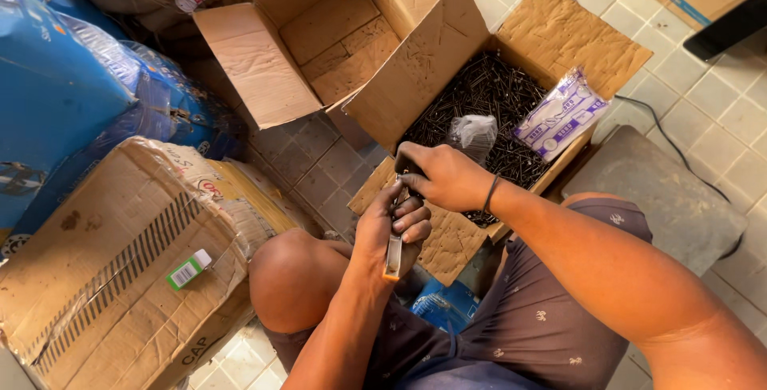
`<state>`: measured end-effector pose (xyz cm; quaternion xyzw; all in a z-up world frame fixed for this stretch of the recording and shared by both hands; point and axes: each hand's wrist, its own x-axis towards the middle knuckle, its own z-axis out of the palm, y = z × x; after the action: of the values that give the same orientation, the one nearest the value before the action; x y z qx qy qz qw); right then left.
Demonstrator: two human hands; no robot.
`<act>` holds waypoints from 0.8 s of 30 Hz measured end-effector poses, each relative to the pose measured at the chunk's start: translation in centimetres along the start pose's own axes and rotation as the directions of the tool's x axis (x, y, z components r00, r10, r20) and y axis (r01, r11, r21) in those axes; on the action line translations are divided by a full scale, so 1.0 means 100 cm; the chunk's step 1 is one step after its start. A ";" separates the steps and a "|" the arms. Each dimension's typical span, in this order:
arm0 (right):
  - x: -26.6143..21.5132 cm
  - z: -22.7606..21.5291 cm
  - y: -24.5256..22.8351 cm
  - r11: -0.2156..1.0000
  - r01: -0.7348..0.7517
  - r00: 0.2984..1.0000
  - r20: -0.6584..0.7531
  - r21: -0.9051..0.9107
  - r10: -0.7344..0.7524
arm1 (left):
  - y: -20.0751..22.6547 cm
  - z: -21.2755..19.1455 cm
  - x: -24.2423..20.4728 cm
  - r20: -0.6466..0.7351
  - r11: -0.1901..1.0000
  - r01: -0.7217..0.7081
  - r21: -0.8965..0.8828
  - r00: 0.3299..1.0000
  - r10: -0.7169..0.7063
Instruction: The person picks up groups of nails from a large cardboard box and places them into small plastic bags, using a handheld digital scale to weigh them.
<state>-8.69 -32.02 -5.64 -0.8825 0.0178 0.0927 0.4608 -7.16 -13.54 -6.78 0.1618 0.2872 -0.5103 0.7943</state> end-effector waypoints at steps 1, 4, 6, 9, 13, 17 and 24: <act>-0.001 0.000 0.000 1.000 -0.006 1.000 -0.004 0.004 0.006 | 0.001 -0.002 0.000 -0.003 1.000 0.006 0.003 1.000 -0.006; 0.000 -0.001 0.002 1.000 0.022 1.000 0.022 0.022 -0.023 | 0.007 -0.005 0.000 -0.005 1.000 0.019 -0.016 1.000 -0.019; 0.003 0.002 0.010 0.997 -0.030 0.995 0.098 0.065 0.024 | 0.010 -0.005 -0.001 -0.078 0.996 0.076 0.046 0.994 -0.072; 0.003 0.000 0.014 1.000 -0.016 0.984 0.179 0.016 0.013 | 0.015 -0.015 0.001 -0.156 0.990 0.090 0.112 0.985 -0.072; 0.002 0.000 0.005 0.990 0.074 0.964 0.261 -0.121 -0.040 | 0.020 -0.040 0.017 -0.243 0.974 0.141 0.178 0.965 -0.095; 0.009 0.033 0.032 0.918 0.147 0.962 0.269 -0.368 -0.046 | 0.019 -0.050 0.031 -0.463 0.848 0.307 0.431 0.882 -0.084; 0.021 0.044 0.038 0.936 0.160 0.961 0.264 -0.315 -0.075 | 0.038 0.023 0.015 -0.583 0.196 0.552 0.811 0.791 0.185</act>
<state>-7.69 -30.53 -11.52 -0.9284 -0.1090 0.1761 0.3085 -2.56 -14.21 -6.06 0.7231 0.1444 -0.5969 0.3161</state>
